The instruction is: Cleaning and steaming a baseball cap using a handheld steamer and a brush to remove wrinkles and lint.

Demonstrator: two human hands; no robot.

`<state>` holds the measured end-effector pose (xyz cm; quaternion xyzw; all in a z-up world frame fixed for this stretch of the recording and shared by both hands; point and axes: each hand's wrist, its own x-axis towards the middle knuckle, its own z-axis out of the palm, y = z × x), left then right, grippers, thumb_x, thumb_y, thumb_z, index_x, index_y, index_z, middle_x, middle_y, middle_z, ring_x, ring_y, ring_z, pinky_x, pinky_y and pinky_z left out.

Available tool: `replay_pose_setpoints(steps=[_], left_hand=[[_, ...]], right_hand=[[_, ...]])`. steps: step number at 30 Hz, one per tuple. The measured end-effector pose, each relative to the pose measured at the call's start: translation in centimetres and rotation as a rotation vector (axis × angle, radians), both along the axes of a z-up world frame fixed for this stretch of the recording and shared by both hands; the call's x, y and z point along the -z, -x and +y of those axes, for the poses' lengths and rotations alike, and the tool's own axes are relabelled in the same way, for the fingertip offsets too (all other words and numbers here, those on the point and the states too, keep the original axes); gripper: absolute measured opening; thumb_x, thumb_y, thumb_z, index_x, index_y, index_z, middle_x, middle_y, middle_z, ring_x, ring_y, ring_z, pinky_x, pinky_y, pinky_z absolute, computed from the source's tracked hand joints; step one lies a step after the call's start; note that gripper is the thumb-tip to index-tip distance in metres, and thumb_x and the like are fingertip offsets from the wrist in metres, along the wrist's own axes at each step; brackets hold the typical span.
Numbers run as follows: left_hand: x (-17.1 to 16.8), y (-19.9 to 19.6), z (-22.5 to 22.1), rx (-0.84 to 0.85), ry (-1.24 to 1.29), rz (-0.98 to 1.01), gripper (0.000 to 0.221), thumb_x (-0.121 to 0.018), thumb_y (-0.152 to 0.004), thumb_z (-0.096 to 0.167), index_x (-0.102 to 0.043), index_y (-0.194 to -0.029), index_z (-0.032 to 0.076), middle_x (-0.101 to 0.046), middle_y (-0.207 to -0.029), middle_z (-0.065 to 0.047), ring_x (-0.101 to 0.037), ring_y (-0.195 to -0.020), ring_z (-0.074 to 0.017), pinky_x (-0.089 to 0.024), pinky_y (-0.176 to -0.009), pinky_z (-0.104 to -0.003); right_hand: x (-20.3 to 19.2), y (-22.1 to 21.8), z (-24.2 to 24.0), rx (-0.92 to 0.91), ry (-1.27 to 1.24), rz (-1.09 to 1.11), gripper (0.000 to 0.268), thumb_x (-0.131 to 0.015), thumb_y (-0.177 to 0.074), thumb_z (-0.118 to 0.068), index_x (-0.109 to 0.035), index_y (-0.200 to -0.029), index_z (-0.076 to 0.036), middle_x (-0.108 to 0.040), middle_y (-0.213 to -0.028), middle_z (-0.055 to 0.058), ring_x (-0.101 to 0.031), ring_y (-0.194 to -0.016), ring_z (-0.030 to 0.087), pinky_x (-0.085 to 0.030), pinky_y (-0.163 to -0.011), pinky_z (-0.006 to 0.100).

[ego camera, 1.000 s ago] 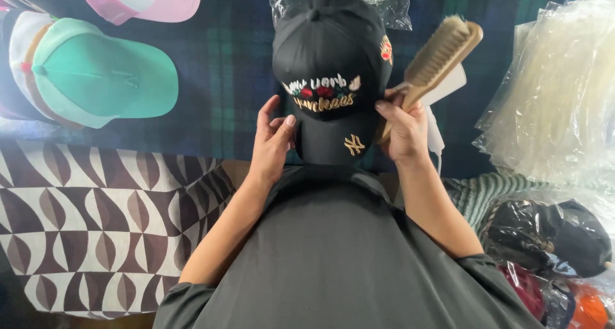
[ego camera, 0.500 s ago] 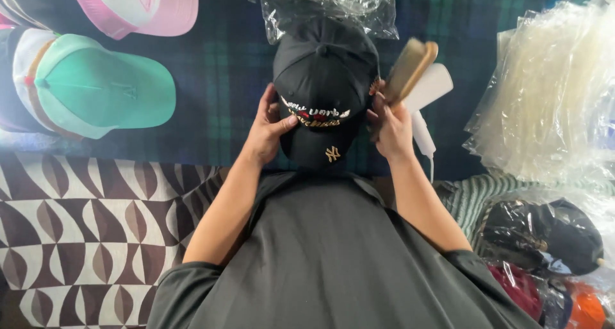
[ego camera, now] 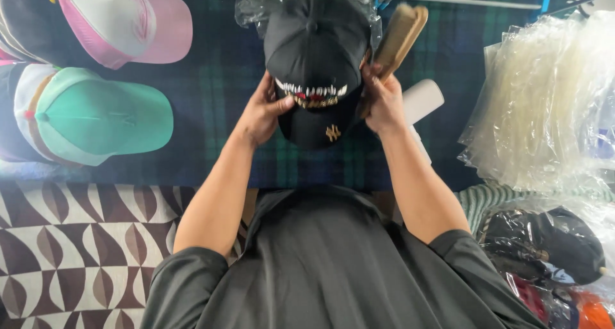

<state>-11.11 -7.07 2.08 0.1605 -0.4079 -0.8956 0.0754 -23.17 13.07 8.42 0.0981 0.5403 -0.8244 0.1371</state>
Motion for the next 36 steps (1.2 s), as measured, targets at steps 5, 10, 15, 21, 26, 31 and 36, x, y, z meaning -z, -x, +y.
replay_pose_setpoints(steps=[5,10,15,21,26,31,36], left_hand=[[0.5,2.2,-0.8,0.043,-0.014,0.000,0.095,-0.087,-0.085,-0.004,-0.034,-0.161,0.016,-0.043,-0.159,-0.009,-0.050,-0.139,-0.0292,-0.049,-0.115,-0.043],[4.1,0.5,0.6,-0.106,0.077,-0.139,0.100,-0.091,-0.085,-0.006,-0.033,-0.164,0.015,-0.037,-0.165,-0.014,-0.046,-0.130,-0.0384,-0.053,-0.111,-0.050],[1.0,-0.8,1.7,-0.227,0.005,0.068,0.064,-0.066,-0.098,-0.012,-0.047,-0.154,0.014,-0.067,-0.097,-0.010,-0.071,-0.093,-0.0238,-0.065,-0.088,-0.042],[-8.0,-5.4,4.7,-0.244,0.013,-0.030,0.069,-0.069,-0.103,0.007,-0.031,-0.160,0.018,-0.062,-0.124,-0.015,-0.067,-0.110,-0.0285,-0.060,-0.099,-0.049],[-16.3,-11.7,6.6,0.068,0.365,0.156,0.122,-0.075,-0.088,0.040,0.017,-0.165,0.017,0.009,-0.174,-0.018,0.003,-0.160,-0.0383,-0.004,-0.129,-0.059],[-16.4,-15.9,7.6,0.103,0.478,-0.037,0.166,-0.101,-0.061,0.013,0.036,-0.154,0.020,0.018,-0.168,-0.031,0.004,-0.155,-0.0515,-0.007,-0.123,-0.066],[-8.9,-17.9,7.5,-0.642,-0.030,-0.035,0.042,-0.052,-0.108,0.007,-0.046,-0.149,0.013,-0.060,-0.139,-0.028,-0.061,-0.125,-0.0524,-0.049,-0.094,-0.084]], right_hand=[[1.5,2.5,-0.3,-0.091,0.050,-0.021,0.013,-0.077,-0.095,-0.018,-0.069,-0.095,-0.008,-0.065,-0.075,0.003,-0.066,-0.062,0.019,-0.056,-0.056,0.031],[2.7,0.5,1.0,0.018,-0.007,0.006,0.015,-0.078,-0.096,-0.016,-0.067,-0.094,-0.005,-0.056,-0.055,0.014,-0.057,-0.033,0.029,-0.050,-0.031,0.034],[-0.9,-3.9,0.9,0.071,0.037,0.050,0.014,-0.069,-0.101,-0.006,-0.063,-0.089,-0.010,-0.061,-0.080,0.004,-0.060,-0.069,0.012,-0.051,-0.064,0.025],[-6.4,-6.4,3.4,-0.065,0.051,0.345,0.040,-0.078,-0.082,0.014,-0.047,-0.076,-0.009,-0.049,-0.078,0.006,-0.055,-0.070,0.020,-0.048,-0.067,0.032],[-11.5,-12.8,1.2,-0.192,-0.288,0.417,0.034,-0.086,-0.080,0.003,-0.054,-0.076,-0.010,-0.052,-0.070,0.003,-0.051,-0.061,0.013,-0.046,-0.059,0.025],[-13.6,-14.9,-4.3,-0.396,-0.295,0.347,0.022,-0.080,-0.083,-0.005,-0.065,-0.098,-0.010,-0.065,-0.079,0.004,-0.061,-0.075,0.009,-0.054,-0.064,0.023],[-11.3,-14.5,-3.1,-0.726,-0.340,0.407,0.022,-0.082,-0.090,-0.018,-0.063,-0.094,-0.006,-0.059,-0.070,0.006,-0.054,-0.070,0.014,-0.049,-0.059,0.035]])
